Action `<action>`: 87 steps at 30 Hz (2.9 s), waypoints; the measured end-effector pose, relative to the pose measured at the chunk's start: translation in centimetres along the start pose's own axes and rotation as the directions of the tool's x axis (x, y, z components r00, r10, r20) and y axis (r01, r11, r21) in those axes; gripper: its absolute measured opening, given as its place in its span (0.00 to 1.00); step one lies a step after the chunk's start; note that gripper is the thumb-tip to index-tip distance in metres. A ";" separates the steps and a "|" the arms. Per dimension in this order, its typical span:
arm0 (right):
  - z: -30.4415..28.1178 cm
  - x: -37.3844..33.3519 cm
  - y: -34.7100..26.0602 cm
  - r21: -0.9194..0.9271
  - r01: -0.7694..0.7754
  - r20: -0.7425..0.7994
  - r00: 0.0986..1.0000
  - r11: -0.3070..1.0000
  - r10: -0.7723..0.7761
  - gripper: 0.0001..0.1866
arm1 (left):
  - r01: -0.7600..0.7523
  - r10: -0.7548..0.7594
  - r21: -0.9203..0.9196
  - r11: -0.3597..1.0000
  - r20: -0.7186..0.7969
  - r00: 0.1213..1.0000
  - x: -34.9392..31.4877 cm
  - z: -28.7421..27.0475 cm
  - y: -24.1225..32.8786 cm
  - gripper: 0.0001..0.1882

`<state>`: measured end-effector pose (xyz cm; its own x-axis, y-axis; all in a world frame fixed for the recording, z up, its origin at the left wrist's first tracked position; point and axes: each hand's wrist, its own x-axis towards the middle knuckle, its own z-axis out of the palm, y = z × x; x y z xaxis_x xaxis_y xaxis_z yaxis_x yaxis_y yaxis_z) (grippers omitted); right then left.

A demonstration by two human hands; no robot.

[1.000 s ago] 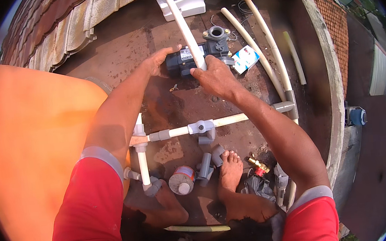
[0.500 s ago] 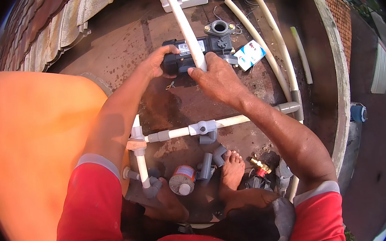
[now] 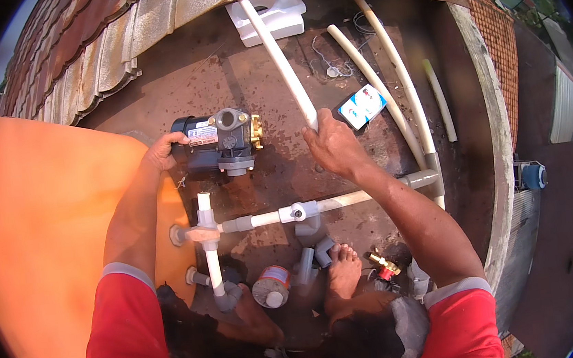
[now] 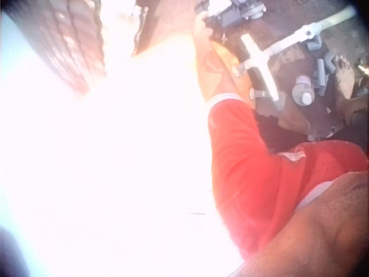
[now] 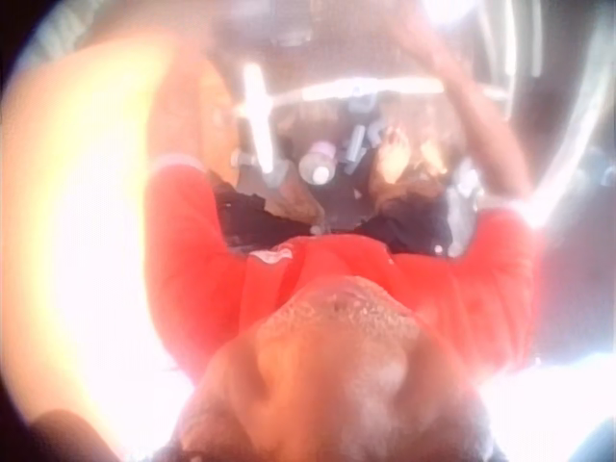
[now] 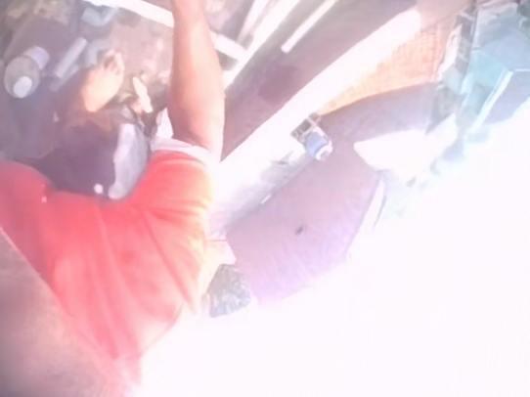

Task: The person assembles a PVC pipe system on a rooftop next to a large orange water tank. They use an angle grinder to cut and smooth pipe ends, then connect pipes with fittings and a brass valve, and attach a water pump to the assembly.

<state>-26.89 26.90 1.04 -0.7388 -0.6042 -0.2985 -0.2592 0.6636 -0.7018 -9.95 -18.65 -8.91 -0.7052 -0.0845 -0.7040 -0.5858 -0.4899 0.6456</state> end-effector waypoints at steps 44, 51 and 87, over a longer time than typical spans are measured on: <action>0.8 6.7 9.2 0.368 -0.020 -0.064 0.997 0.930 0.046 0.27 | -0.390 0.333 -0.465 0.795 -0.202 0.921 17.3 38.1 4.1 0.26; -2.3 4.9 7.8 0.490 -0.154 0.177 0.981 0.858 0.076 0.22 | -0.483 0.384 -0.309 0.819 -0.331 0.862 16.5 38.7 3.6 0.27; -5.3 -1.4 12.8 0.127 -0.015 0.175 0.985 0.992 -0.008 0.34 | -0.341 0.335 0.493 0.801 0.105 0.936 10.1 36.1 -3.1 0.25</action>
<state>-32.46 38.63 -4.08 -0.6165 -0.6773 -0.4016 -0.1672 0.6110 -0.7738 -29.69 13.27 -7.32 -0.8984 -0.1518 -0.4121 -0.4250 0.0641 0.9029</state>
